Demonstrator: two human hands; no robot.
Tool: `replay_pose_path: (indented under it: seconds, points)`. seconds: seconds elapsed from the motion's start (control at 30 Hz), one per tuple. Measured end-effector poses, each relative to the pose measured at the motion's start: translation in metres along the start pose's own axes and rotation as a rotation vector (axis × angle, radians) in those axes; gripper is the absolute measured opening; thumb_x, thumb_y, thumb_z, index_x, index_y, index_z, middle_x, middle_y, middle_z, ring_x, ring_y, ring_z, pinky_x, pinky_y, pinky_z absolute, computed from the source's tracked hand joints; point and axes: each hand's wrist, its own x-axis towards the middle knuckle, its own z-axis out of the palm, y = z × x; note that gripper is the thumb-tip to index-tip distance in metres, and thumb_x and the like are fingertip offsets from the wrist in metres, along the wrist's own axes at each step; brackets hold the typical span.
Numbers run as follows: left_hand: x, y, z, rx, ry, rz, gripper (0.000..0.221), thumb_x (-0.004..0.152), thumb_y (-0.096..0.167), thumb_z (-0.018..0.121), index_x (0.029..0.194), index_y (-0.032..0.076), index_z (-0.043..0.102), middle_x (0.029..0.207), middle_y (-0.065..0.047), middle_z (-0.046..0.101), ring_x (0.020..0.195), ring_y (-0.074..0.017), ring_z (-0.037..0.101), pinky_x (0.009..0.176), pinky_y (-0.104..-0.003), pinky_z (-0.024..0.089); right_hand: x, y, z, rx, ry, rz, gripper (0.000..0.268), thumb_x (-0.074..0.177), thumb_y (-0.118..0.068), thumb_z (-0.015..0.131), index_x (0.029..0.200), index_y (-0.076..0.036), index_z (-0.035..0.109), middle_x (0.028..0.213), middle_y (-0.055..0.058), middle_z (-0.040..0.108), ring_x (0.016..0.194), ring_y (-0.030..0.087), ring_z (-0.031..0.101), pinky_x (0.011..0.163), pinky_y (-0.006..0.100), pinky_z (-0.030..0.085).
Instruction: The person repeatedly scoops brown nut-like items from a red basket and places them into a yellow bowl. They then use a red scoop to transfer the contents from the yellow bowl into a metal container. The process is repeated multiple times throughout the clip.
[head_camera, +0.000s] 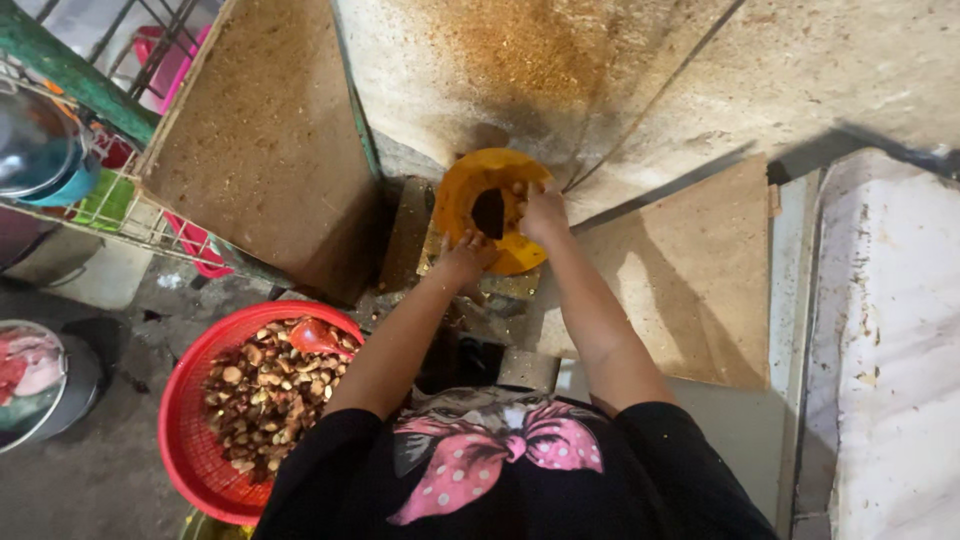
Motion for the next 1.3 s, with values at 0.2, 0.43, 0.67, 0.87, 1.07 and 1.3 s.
replay_pose_path:
  seconds: [0.2,0.43,0.67,0.87,1.07,1.3]
  points:
    - [0.000,0.002,-0.005,0.018,-0.048,-0.010,0.128,0.061,0.057,0.092,0.164,0.033,0.019,0.174,-0.012,0.006,0.160,-0.0361,0.003,0.122,-0.070,0.007,-0.007,-0.019,-0.014,0.486,-0.013,0.077,0.054,0.088,-0.012,0.063,0.140,-0.008,0.051,0.136,0.026,0.055,0.116,0.046,0.059,0.087,0.047,0.050]
    - [-0.003,0.004,-0.013,0.013,-0.083,-0.014,0.129,0.061,0.058,0.092,0.163,0.035,0.017,0.173,-0.012,0.003,0.159,-0.0344,0.001,0.122,-0.069,0.004,-0.022,-0.029,-0.022,0.284,-0.124,-0.028,0.076,0.081,0.002,0.058,0.152,-0.020,0.046,0.152,0.025,0.041,0.131,0.040,0.051,0.107,0.042,0.046]
    - [-0.005,0.003,-0.012,-0.022,-0.024,-0.008,0.129,0.058,0.052,0.094,0.163,0.032,0.022,0.173,-0.013,0.006,0.160,-0.0343,0.004,0.122,-0.069,0.007,-0.021,0.001,0.007,0.306,0.077,-0.124,0.069,0.082,0.001,0.059,0.150,-0.011,0.050,0.144,0.022,0.056,0.133,0.037,0.052,0.110,0.043,0.042]
    - [-0.010,0.006,-0.015,-0.007,-0.018,-0.005,0.131,0.056,0.053,0.094,0.164,0.033,0.022,0.173,-0.013,0.007,0.160,-0.0353,0.003,0.122,-0.070,0.005,-0.017,0.010,0.042,0.711,-0.057,0.161,0.068,0.090,-0.001,0.060,0.155,-0.016,0.051,0.124,0.018,0.072,0.098,0.025,0.074,0.084,0.033,0.060]
    - [-0.008,0.008,-0.019,-0.007,-0.052,-0.031,0.128,0.056,0.056,0.094,0.162,0.035,0.025,0.173,-0.013,0.006,0.160,-0.0356,0.001,0.122,-0.069,0.004,-0.010,0.003,0.059,0.981,0.029,0.073,0.057,0.094,0.003,0.057,0.149,-0.014,0.054,0.130,0.010,0.067,0.101,0.017,0.071,0.081,0.030,0.062]
    - [-0.005,0.004,-0.011,-0.015,-0.016,-0.018,0.126,0.056,0.055,0.094,0.162,0.035,0.028,0.173,-0.013,0.009,0.160,-0.0356,0.005,0.122,-0.069,0.006,-0.015,0.023,0.049,1.164,0.011,0.091,0.050,0.094,0.003,0.058,0.143,-0.010,0.060,0.119,0.007,0.066,0.104,0.020,0.069,0.081,0.029,0.061]
